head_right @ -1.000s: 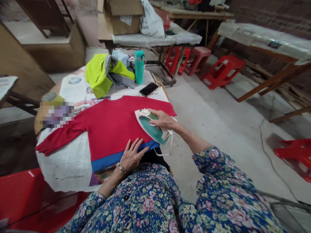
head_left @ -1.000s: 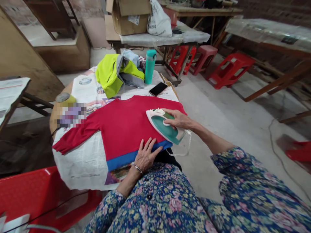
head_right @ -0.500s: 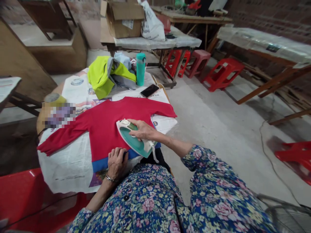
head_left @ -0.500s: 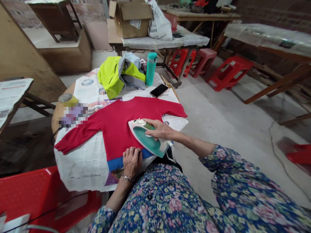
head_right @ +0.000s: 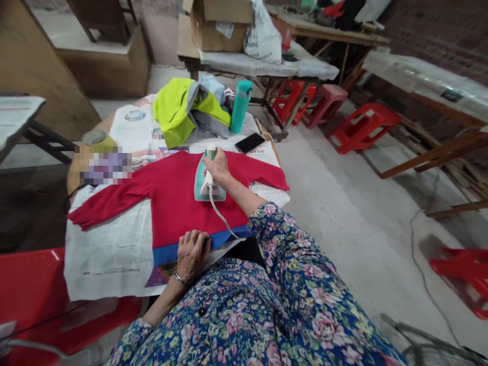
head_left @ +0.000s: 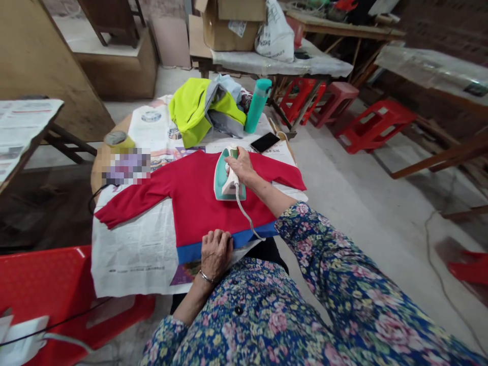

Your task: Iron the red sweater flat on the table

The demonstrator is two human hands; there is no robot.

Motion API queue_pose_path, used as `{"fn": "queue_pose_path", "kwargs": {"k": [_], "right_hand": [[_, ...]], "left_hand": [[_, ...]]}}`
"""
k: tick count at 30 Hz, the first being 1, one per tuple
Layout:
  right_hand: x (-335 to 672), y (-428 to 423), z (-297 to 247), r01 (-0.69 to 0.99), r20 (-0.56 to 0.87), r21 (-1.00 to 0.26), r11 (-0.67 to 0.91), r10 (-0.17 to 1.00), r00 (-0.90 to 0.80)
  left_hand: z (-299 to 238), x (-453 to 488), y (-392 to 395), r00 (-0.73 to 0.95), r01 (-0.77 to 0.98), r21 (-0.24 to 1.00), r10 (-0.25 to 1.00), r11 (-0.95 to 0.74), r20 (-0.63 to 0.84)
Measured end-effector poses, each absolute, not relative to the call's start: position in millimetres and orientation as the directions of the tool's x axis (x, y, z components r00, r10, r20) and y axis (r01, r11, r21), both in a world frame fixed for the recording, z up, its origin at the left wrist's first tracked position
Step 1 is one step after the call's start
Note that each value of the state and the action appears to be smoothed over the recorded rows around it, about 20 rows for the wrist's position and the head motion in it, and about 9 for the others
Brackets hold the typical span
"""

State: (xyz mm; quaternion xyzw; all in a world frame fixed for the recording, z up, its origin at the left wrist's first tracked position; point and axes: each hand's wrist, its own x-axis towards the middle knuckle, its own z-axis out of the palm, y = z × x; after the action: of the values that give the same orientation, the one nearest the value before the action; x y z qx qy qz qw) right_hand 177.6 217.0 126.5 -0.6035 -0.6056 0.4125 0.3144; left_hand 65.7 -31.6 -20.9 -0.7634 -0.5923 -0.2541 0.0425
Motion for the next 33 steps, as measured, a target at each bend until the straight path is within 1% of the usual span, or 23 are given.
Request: {"fn": "queue_pose_path", "kwargs": {"k": [3, 6, 9, 12, 14, 16, 18, 19, 21, 23, 25, 26, 28, 33], "right_hand": [[178.2, 222.6, 123.9, 0.494, -0.124, -0.869, -0.036, 0.982, -0.146], [178.9, 212.0, 127.1, 0.468, -0.128, -0.884, -0.006, 0.965, -0.229], [176.8, 188.9, 133.7, 0.442, -0.137, -0.897, 0.018, 0.939, -0.316], [174.9, 160.2, 140.5, 0.433, -0.181, -0.901, 0.01, 0.9, -0.397], [176.9, 141.4, 143.6, 0.428, -0.211, -0.904, 0.003, 0.867, -0.451], [182.6, 124.7, 144.7, 0.418, -0.237, -0.908, -0.001, 0.826, -0.512], [191.2, 110.6, 144.6, 0.414, -0.267, -0.91, -0.004, 0.769, -0.581], [195.9, 104.5, 144.5, 0.415, -0.282, -0.91, -0.001, 0.735, -0.617], [204.2, 93.9, 145.4, 0.409, -0.296, -0.912, 0.019, 0.661, -0.69], [208.6, 85.5, 148.2, 0.396, -0.294, -0.917, 0.05, 0.586, -0.755], [207.2, 80.5, 151.3, 0.395, -0.3, -0.916, 0.072, 0.531, -0.793], [204.4, 79.5, 152.0, 0.401, -0.307, -0.913, 0.078, 0.516, -0.799], [195.4, 81.3, 150.3, 0.405, -0.307, -0.91, 0.088, 0.514, -0.801], [164.8, 102.7, 131.2, 0.298, -0.193, -0.949, 0.1, 0.563, -0.804]], "left_hand": [[-20.0, 67.2, -31.4, 0.159, 0.924, 0.248, 0.884, -0.29, 0.44], [-19.4, 66.7, -30.7, 0.167, 0.91, 0.279, 0.885, -0.308, 0.434], [-19.7, 64.5, -29.6, 0.171, 0.902, 0.289, 0.881, -0.32, 0.441], [-20.7, 61.7, -28.7, 0.175, 0.9, 0.293, 0.884, -0.322, 0.433], [-21.2, 59.0, -29.6, 0.199, 0.883, 0.308, 0.877, -0.354, 0.438], [-21.1, 55.1, -32.8, 0.215, 0.846, 0.345, 0.852, -0.407, 0.478], [-20.6, 48.8, -38.8, 0.171, 0.827, 0.368, 0.813, -0.426, 0.556], [-20.4, 44.6, -42.5, 0.124, 0.837, 0.368, 0.794, -0.405, 0.595], [-20.3, 33.6, -50.6, -0.001, 0.884, 0.355, 0.758, -0.304, 0.652], [-21.6, 20.0, -57.3, -0.128, 0.92, 0.356, 0.731, -0.165, 0.671], [-24.6, 6.3, -60.7, -0.218, 0.925, 0.374, 0.72, -0.062, 0.658], [-26.6, 0.3, -61.2, -0.24, 0.923, 0.383, 0.726, -0.034, 0.644], [-31.1, -8.1, -60.3, -0.241, 0.918, 0.396, 0.75, -0.031, 0.616], [-37.5, -10.9, -58.3, -0.191, 0.906, 0.413, 0.783, -0.091, 0.591]]}}
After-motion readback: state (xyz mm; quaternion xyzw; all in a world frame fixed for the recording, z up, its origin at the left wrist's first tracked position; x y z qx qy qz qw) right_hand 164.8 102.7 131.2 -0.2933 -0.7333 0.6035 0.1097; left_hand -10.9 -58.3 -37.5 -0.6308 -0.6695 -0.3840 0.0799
